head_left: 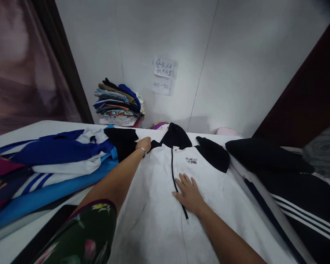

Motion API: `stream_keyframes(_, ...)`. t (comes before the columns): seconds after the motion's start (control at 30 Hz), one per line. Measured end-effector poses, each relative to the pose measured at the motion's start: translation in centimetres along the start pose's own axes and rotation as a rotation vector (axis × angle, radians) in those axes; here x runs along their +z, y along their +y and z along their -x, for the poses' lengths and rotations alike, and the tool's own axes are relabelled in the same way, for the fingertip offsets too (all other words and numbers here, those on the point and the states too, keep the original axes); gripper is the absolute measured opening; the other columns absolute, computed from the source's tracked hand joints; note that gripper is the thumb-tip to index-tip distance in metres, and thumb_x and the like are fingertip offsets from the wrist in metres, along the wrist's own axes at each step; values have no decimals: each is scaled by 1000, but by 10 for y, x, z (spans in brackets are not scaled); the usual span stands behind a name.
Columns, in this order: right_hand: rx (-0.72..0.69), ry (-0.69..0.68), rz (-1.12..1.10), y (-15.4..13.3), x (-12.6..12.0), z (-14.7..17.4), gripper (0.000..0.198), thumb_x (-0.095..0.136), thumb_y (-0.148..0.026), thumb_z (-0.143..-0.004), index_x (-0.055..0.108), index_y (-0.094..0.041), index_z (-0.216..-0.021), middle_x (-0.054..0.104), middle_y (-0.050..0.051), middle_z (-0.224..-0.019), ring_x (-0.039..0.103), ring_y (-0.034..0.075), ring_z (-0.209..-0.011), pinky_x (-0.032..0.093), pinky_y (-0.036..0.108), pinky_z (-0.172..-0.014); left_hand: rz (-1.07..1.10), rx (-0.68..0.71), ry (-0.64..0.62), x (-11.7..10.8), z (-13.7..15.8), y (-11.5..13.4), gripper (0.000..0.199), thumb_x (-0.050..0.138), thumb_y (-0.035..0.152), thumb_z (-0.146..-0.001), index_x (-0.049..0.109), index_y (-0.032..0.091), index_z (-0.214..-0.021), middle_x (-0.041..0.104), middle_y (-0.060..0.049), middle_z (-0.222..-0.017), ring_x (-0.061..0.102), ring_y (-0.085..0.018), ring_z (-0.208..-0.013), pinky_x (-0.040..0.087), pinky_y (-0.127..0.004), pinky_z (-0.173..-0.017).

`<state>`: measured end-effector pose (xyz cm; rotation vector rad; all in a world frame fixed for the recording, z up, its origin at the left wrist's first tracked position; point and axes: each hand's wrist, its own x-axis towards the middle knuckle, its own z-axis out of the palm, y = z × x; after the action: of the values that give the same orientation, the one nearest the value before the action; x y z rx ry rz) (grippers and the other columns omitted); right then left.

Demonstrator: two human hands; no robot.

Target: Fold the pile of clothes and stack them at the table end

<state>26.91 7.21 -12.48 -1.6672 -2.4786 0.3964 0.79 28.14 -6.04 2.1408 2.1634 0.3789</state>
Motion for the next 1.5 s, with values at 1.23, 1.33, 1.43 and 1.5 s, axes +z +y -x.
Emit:
stream_keyframes(1.23, -29, 4, -127, 1, -11, -2, 64, 39, -58, -92, 34, -23, -145, 18, 9, -157, 10, 27, -145, 5, 53, -115, -61, 123, -64, 41, 39, 13, 68, 27, 56, -89, 38, 17, -144, 22, -12, -157, 17, -29, -144, 18, -49, -113)
stream_keyframes(1.33, -30, 4, -136, 0, -12, 0, 64, 39, -58, -92, 33, -23, -145, 17, 10, -157, 9, 27, -145, 5, 54, -115, -98, 161, -54, 47, 64, 16, 70, 27, 57, -88, 36, 17, -145, 22, -10, -157, 15, -28, -144, 13, -51, -114)
stream_keyframes(1.43, -30, 12, -208, 1, -8, -1, 65, 46, -58, -89, 38, -22, -143, 19, 10, -157, 9, 27, -145, 4, 54, -115, -106, 120, -172, 62, 79, 15, 74, 27, 60, -87, 31, 18, -147, 20, -8, -157, 12, -27, -145, 10, -51, -115)
stream_keyframes(1.5, -20, 40, -363, 8, -8, -5, 59, 52, -56, -86, 50, -23, -135, 29, 10, -153, 18, 26, -144, 7, 53, -116, -104, 108, -185, 69, 80, 13, 75, 26, 61, -86, 29, 20, -148, 17, -6, -158, 11, -26, -146, 10, -51, -115)
